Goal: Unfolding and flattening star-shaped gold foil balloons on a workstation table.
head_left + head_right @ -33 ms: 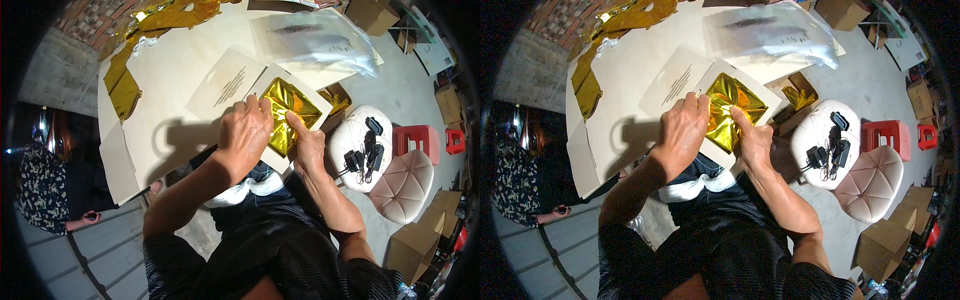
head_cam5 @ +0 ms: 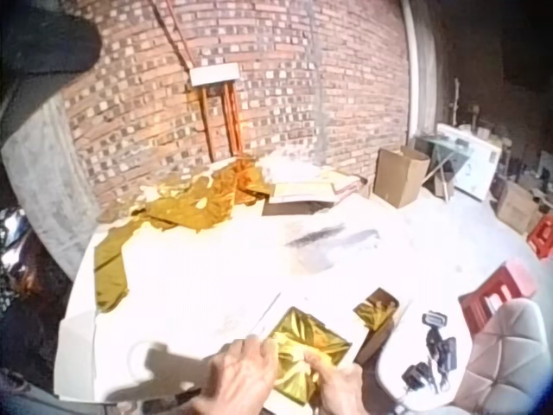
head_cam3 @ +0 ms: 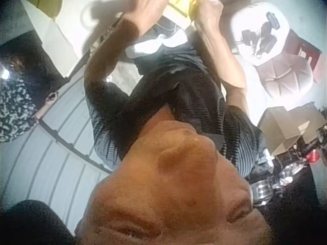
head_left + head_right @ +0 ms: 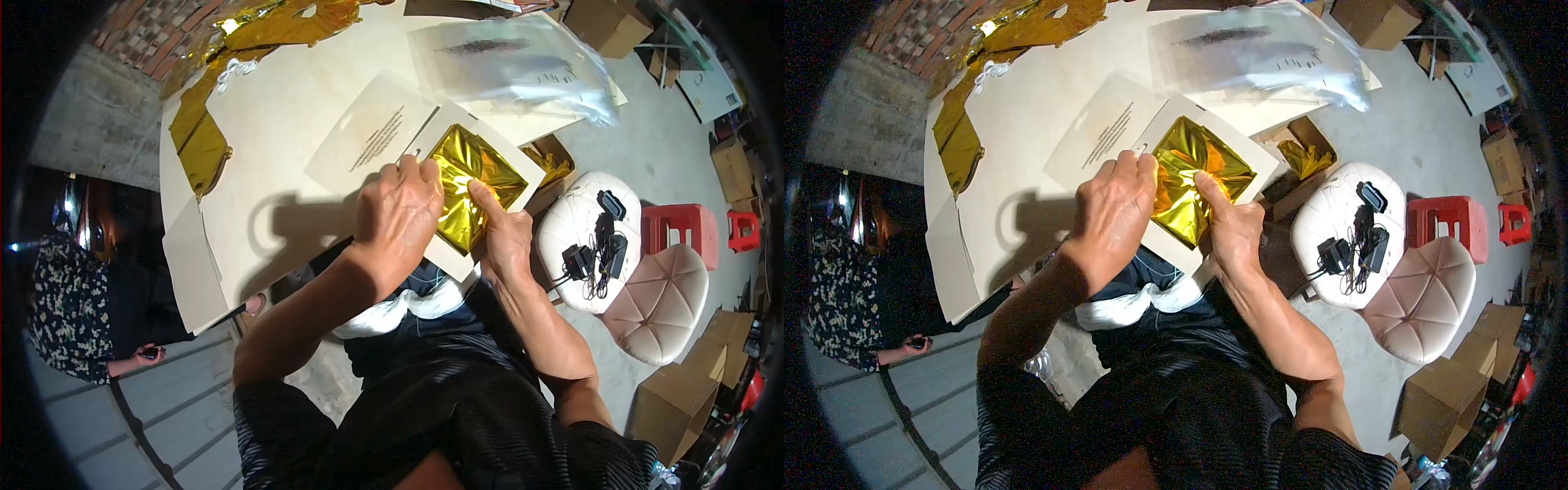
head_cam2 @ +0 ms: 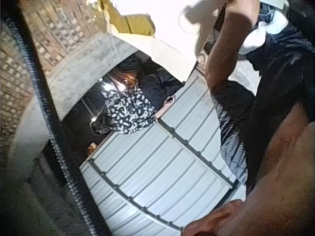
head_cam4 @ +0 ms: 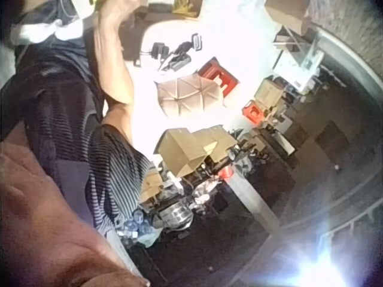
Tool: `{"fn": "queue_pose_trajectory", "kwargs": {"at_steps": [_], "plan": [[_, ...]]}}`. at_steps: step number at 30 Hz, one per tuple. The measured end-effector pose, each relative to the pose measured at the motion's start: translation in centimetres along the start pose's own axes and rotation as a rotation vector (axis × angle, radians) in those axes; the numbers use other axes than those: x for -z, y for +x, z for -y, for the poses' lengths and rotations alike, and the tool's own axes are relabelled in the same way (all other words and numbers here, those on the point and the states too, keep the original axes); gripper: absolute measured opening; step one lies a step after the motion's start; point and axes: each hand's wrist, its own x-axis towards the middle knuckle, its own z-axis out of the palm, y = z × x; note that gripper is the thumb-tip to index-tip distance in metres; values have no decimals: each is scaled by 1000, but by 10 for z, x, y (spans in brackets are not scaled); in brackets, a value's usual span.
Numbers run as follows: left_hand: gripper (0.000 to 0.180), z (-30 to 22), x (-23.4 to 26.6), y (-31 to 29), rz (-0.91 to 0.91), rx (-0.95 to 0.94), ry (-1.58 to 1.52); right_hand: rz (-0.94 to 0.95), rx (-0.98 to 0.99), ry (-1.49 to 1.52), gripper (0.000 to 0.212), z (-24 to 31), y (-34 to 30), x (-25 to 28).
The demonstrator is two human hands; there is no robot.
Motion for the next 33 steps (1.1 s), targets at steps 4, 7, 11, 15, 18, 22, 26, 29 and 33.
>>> {"fn": "queue_pose_trajectory", "kwargs": {"at_steps": [4, 7, 11, 15, 18, 22, 26, 29, 33], "plan": [[14, 4, 2, -4, -18, -17, 11, 31, 52, 49, 36, -4, 2, -2], [14, 0, 2, -10, 32, -40, -17, 20, 7, 24, 37, -7, 3, -3], [17, 5, -4, -9, -4, -29, -75, 58, -76, -26, 36, -3, 9, 0], [21, 23, -12, -13, -67, -36, -152, 168, -190, -97, 37, 6, 10, 19], [21, 36, -14, -16, -93, -43, -196, 169, -221, -229, 34, 10, 11, 37], [50, 50, -11, -17, -73, -88, -342, 253, -154, -377, 31, 4, 8, 48], [33, 52, -10, -11, -102, -80, -256, 222, -143, -415, 33, -1, 3, 46], [14, 44, -13, -4, -125, -84, -176, 224, -125, -408, 33, 0, 3, 42], [12, 39, -16, 6, -114, -112, -175, 252, -108, -392, 35, 0, 2, 39]]}}
